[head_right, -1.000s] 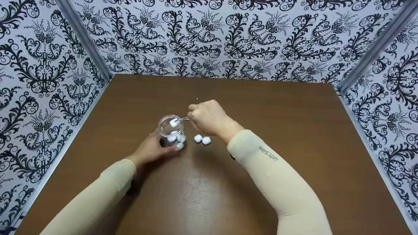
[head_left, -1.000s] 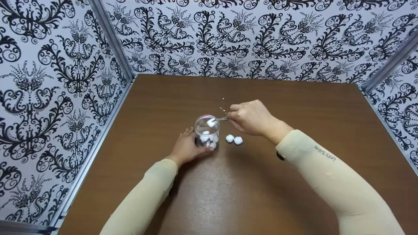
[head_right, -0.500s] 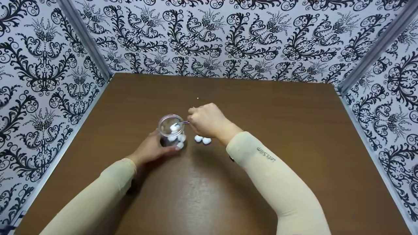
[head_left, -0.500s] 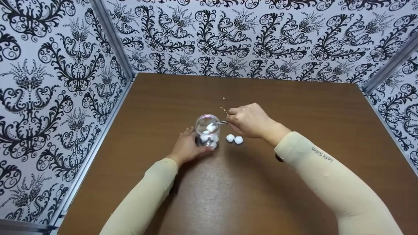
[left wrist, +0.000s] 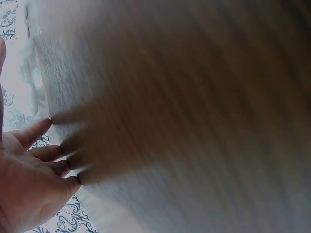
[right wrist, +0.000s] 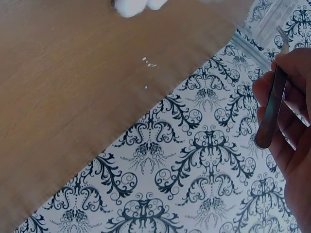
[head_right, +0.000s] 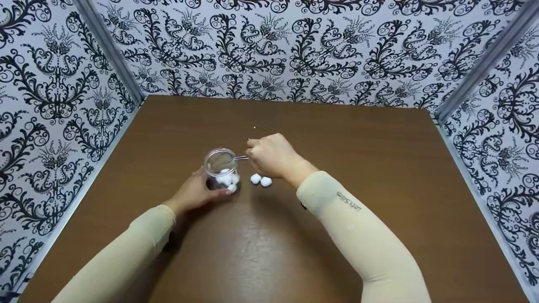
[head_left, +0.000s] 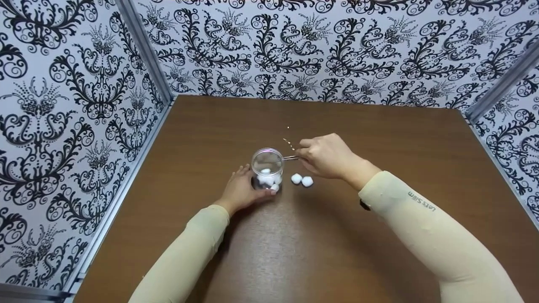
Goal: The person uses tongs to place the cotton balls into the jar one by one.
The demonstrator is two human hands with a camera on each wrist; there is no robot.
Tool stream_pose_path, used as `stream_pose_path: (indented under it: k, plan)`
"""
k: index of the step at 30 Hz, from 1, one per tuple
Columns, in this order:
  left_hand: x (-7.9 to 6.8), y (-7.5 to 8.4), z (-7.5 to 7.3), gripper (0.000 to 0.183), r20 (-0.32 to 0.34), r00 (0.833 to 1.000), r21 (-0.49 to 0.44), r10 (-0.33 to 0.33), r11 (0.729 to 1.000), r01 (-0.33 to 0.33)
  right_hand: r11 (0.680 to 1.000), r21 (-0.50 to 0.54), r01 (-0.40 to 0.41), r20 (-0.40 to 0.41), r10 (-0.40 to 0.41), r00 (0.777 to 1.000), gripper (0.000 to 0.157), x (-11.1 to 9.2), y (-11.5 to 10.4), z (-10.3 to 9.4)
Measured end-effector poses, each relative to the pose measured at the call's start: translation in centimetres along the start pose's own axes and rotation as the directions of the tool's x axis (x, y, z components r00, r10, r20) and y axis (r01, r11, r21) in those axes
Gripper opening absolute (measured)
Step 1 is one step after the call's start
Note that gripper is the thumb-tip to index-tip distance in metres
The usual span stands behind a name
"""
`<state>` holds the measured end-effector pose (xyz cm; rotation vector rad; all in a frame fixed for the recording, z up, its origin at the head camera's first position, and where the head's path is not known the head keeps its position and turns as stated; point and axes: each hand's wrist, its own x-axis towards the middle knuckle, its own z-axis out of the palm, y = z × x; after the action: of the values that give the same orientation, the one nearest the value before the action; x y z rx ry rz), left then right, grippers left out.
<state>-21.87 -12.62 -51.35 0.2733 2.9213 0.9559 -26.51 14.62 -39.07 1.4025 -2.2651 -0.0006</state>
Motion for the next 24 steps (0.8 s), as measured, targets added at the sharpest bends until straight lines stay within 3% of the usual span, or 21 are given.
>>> stream_pose_path:
  k: [9,18,24]
  plan:
    - [0.2,-0.2,0.3,0.098,0.005,1.000,0.015,-0.002,1.000,0.002,0.998,0.006,-0.070,-0.027,0.070,0.997,0.007,-3.1,1.5,-0.8]
    - [0.1,-0.2,0.2,0.097,0.005,1.000,0.006,-0.007,1.000,0.007,0.989,0.000,-0.150,0.082,0.149,0.985,0.005,-8.0,2.6,2.1]
    - [0.1,-0.2,0.1,0.100,0.013,1.000,0.007,-0.014,1.000,0.014,0.985,-0.011,-0.170,0.157,0.170,0.973,0.010,-9.6,2.4,3.6]
